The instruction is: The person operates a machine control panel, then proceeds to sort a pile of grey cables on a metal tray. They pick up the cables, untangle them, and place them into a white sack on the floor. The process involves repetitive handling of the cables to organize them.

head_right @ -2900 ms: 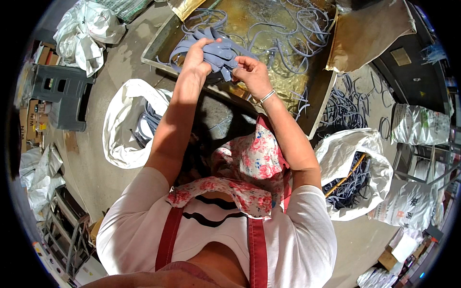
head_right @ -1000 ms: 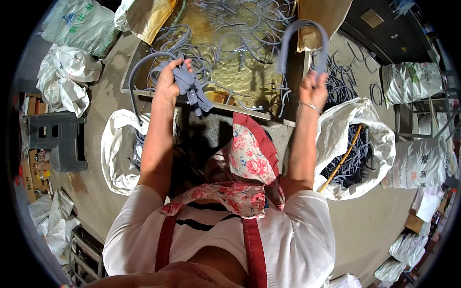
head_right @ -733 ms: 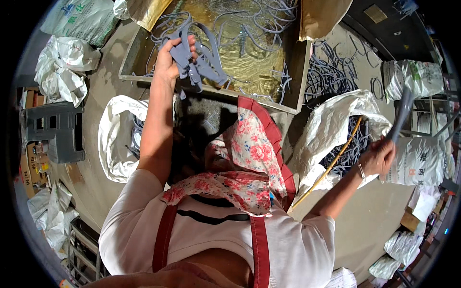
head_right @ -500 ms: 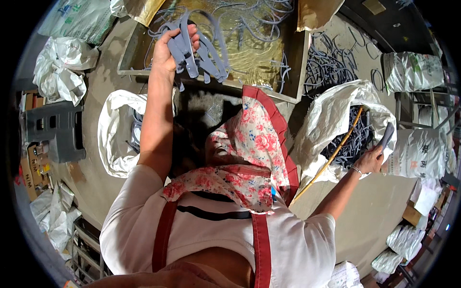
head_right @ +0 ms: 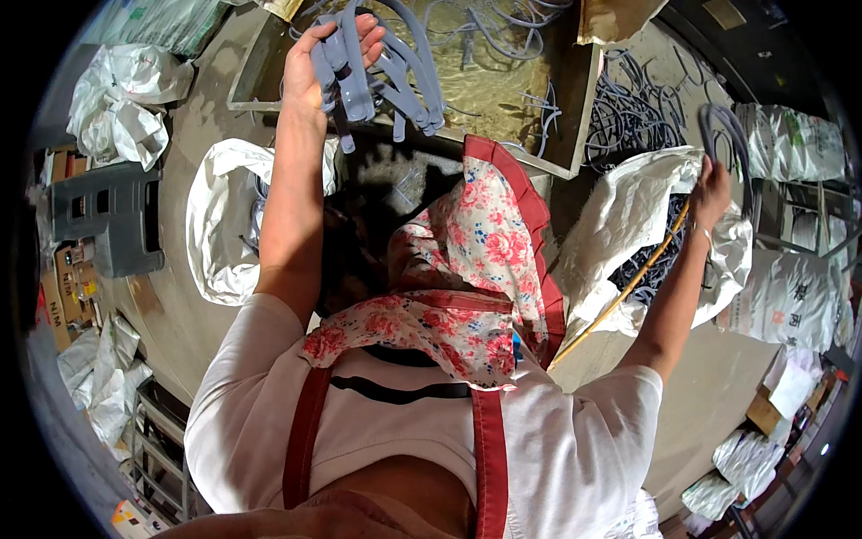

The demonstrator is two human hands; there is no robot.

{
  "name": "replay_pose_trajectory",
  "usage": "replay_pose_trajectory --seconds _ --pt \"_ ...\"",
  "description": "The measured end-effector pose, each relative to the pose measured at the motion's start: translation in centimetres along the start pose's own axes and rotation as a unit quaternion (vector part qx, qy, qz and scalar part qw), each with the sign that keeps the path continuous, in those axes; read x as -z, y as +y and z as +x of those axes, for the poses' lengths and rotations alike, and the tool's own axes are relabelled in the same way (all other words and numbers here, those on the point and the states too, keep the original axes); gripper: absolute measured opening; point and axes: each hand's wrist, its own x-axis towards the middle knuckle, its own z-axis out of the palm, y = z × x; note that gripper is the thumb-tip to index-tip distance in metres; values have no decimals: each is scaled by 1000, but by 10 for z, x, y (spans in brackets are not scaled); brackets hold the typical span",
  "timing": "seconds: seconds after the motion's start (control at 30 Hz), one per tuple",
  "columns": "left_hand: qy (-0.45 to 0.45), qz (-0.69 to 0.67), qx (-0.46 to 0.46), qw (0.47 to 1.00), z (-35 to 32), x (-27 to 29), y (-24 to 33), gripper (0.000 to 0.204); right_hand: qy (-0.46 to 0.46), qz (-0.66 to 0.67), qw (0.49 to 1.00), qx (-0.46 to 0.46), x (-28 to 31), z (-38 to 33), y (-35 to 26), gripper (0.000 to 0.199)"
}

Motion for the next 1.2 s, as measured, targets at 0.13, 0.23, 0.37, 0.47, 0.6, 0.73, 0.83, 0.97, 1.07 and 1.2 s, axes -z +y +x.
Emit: replay_pose_trajectory --seconds 0.13,0.23,0.37,0.47,0.6,0.73,0.83,0.97,1.07,1.2 --pt "37 35 -23 998 -7 -14 -1 42 53 -9 995 89 -38 24 -71 52" --pt "140 32 -3 990 -7 -29 -2 37 -195 219 956 12 -67 22 -146 53" --pt "72 -4 19 997 -4 -14 3 43 -434 444 783 -42 -139 -6 -238 55" --pt "32 -23 31 999 -6 -14 6 43 -558 484 670 -77 -151 -43 -306 67" --pt "12 -22 35 999 -12 -36 4 49 -655 572 483 -101 -167 -69 -348 53" --pt "-96 -41 77 992 -26 -40 7 57 -682 656 311 -91 -155 -70 -362 44" --pt "-123 -54 92 987 -32 -44 5 63 -661 702 253 -83 -146 -68 -366 46" --pt "-168 -72 101 978 -35 -35 7 67 -661 699 267 -61 -135 -66 -373 50" --pt "-237 -129 128 954 -34 -34 8 68 -663 707 245 -37 -135 -66 -372 50" --pt "-293 -123 136 939 -35 -23 9 69 -652 717 249 8 -135 -63 -375 48"
